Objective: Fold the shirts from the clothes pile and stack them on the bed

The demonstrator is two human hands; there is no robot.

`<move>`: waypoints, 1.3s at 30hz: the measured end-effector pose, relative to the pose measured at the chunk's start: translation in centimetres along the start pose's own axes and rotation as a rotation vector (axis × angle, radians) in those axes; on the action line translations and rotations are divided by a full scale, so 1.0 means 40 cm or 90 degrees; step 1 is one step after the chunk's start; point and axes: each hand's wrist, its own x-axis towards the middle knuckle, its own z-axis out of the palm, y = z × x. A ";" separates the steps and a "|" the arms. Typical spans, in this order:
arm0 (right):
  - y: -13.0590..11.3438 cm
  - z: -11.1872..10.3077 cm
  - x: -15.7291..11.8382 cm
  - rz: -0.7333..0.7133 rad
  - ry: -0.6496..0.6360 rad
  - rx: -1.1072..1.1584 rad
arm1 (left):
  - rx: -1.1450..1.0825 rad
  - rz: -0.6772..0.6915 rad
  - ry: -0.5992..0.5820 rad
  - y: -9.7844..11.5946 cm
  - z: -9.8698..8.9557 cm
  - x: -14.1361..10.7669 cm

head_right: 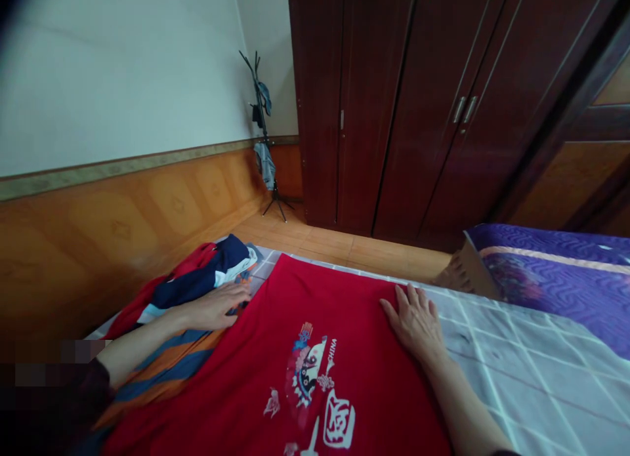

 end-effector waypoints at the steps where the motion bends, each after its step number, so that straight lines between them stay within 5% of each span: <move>1: 0.001 -0.001 0.001 -0.008 0.001 -0.005 | -0.006 0.027 -0.021 0.015 -0.004 -0.025; 6: 0.002 -0.007 0.001 -0.043 0.012 -0.032 | 0.022 0.044 -0.041 0.057 -0.011 -0.102; 13: 0.001 -0.003 0.000 -0.033 0.016 -0.021 | 0.283 -0.119 0.033 0.042 -0.031 -0.166; 17: -0.003 -0.004 0.000 -0.033 0.038 -0.026 | 0.218 -0.067 0.079 0.137 0.025 -0.207; 20: -0.005 -0.004 -0.002 -0.042 0.039 -0.020 | 0.145 -0.118 0.089 0.203 0.070 -0.244; 26: -0.011 -0.012 -0.017 -0.019 0.029 -0.016 | 0.094 -0.282 0.070 0.198 0.064 -0.295; 29: -0.028 -0.029 -0.024 -0.011 0.035 -0.017 | 0.059 -0.279 0.073 0.216 0.047 -0.265; 32: -0.048 -0.047 -0.025 -0.023 0.042 -0.007 | -0.049 -0.151 0.092 0.267 0.054 -0.198; 35: -0.058 -0.050 -0.024 -0.044 0.030 0.021 | -0.101 -0.049 0.020 0.293 0.078 -0.121; 39: -0.053 -0.025 -0.027 -0.015 0.019 0.037 | -0.031 -0.254 -0.002 0.275 0.084 -0.020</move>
